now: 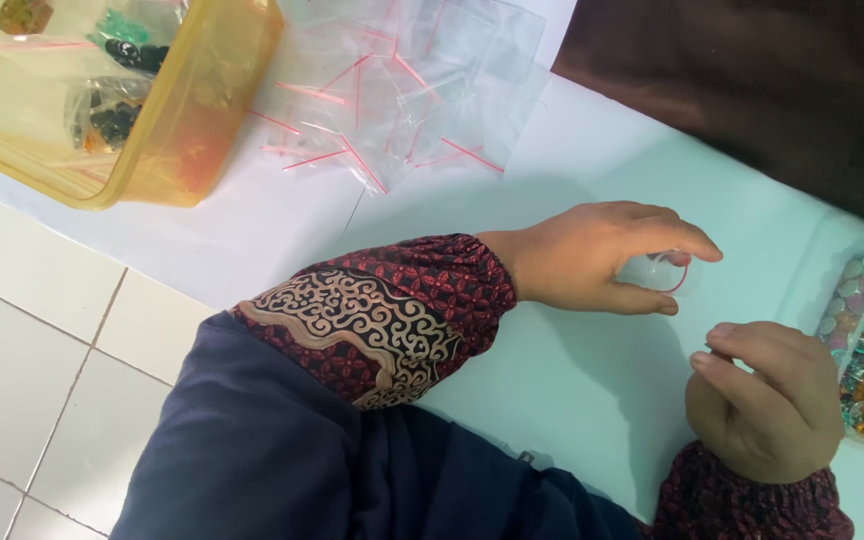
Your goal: The person sorts buttons from a plastic container by hand, placing some into small plastic bags.
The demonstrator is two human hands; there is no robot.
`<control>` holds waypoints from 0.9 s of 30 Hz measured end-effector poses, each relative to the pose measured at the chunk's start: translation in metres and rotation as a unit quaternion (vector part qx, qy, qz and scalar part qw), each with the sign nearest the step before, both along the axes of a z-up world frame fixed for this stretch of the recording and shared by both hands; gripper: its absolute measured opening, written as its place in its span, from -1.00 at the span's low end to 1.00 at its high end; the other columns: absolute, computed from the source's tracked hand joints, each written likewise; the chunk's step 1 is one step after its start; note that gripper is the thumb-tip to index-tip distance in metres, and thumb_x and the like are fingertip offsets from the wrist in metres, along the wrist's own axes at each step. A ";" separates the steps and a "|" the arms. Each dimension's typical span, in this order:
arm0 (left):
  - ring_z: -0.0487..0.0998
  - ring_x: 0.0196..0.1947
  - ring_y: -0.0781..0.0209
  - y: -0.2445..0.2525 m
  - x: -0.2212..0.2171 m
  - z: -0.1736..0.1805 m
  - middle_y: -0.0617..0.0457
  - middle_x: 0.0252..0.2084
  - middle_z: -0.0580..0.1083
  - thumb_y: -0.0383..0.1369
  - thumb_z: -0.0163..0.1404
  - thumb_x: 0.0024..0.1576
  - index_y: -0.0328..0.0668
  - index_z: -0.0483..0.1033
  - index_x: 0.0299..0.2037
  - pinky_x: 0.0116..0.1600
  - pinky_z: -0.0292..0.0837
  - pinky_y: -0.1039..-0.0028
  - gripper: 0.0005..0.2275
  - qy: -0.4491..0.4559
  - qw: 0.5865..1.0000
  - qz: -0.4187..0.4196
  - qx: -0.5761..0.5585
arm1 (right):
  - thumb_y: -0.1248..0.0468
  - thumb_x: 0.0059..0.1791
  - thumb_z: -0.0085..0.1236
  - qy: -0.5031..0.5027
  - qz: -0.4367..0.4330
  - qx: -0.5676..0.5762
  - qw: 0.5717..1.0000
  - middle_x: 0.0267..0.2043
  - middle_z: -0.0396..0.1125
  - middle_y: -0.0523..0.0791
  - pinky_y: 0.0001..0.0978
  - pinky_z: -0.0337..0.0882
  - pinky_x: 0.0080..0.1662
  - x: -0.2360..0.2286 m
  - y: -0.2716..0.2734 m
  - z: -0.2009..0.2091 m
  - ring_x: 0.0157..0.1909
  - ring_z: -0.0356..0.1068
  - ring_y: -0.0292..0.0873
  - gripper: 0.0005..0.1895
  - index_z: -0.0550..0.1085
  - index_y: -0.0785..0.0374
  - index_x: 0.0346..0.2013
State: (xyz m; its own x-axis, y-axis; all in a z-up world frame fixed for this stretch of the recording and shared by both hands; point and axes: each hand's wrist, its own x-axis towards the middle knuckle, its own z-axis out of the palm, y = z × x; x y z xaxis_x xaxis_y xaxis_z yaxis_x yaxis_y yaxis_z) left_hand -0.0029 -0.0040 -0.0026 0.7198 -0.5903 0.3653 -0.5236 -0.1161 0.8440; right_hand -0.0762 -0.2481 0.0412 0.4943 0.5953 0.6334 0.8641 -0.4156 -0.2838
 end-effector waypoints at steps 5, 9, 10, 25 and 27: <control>0.60 0.06 0.25 -0.009 -0.012 -0.001 0.28 -0.01 0.52 -0.18 0.19 0.21 0.28 0.28 0.22 0.19 0.52 0.37 -0.57 -0.010 0.999 -0.031 -0.012 | 0.54 0.05 0.11 -0.029 0.030 0.027 0.999 -0.11 0.38 0.21 0.11 0.57 -0.08 0.006 -0.014 -0.013 -0.15 0.47 0.14 -0.90 0.45 0.36 -0.16; 0.60 0.07 0.27 -0.012 -0.017 0.007 0.29 -0.01 0.53 -0.18 0.22 0.16 0.28 0.32 0.20 0.20 0.49 0.39 -0.56 0.023 0.997 -0.068 0.006 | 0.59 0.06 0.16 -0.029 0.000 0.061 0.998 -0.05 0.38 0.23 0.20 0.55 0.02 0.005 -0.004 -0.019 -0.07 0.47 0.17 -0.87 0.45 0.38 -0.17; 0.60 0.05 0.26 -0.012 -0.018 0.009 0.28 -0.01 0.54 -0.17 0.23 0.15 0.27 0.34 0.18 0.17 0.50 0.37 -0.57 0.024 0.997 -0.079 0.010 | 0.63 0.07 0.15 -0.021 -0.017 0.067 0.997 -0.01 0.39 0.24 0.24 0.55 0.10 0.004 -0.002 -0.019 -0.02 0.49 0.19 -0.84 0.46 0.38 -0.15; 0.66 0.01 0.37 0.010 0.012 -0.001 0.10 0.02 0.62 -0.14 0.08 0.38 0.03 0.41 0.31 0.18 0.63 0.50 -0.65 0.302 0.883 -0.014 -0.358 | 0.79 0.31 -0.05 -0.048 -0.145 0.130 0.980 0.12 0.31 0.57 0.47 0.37 0.38 0.006 -0.061 -0.046 0.21 0.34 0.59 -0.91 0.33 0.80 -0.08; 0.67 -0.01 0.28 0.012 0.014 -0.001 0.02 0.01 0.61 -0.15 0.04 0.40 -0.04 0.38 0.33 0.17 0.65 0.42 -0.64 0.330 0.862 -0.023 -0.384 | 0.81 0.32 -0.05 -0.030 -0.147 0.122 0.981 0.15 0.30 0.57 0.43 0.36 0.40 0.007 -0.069 -0.051 0.23 0.33 0.58 -0.93 0.34 0.83 -0.05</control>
State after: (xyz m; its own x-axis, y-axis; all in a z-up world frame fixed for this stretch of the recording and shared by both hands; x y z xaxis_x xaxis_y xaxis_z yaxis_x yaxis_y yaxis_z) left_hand 0.0108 0.0082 -0.0035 0.9029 -0.3903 0.1801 0.1113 0.6169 0.7792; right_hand -0.0695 -0.3175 -0.0097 0.5793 0.2605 0.7724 0.7355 -0.5755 -0.3575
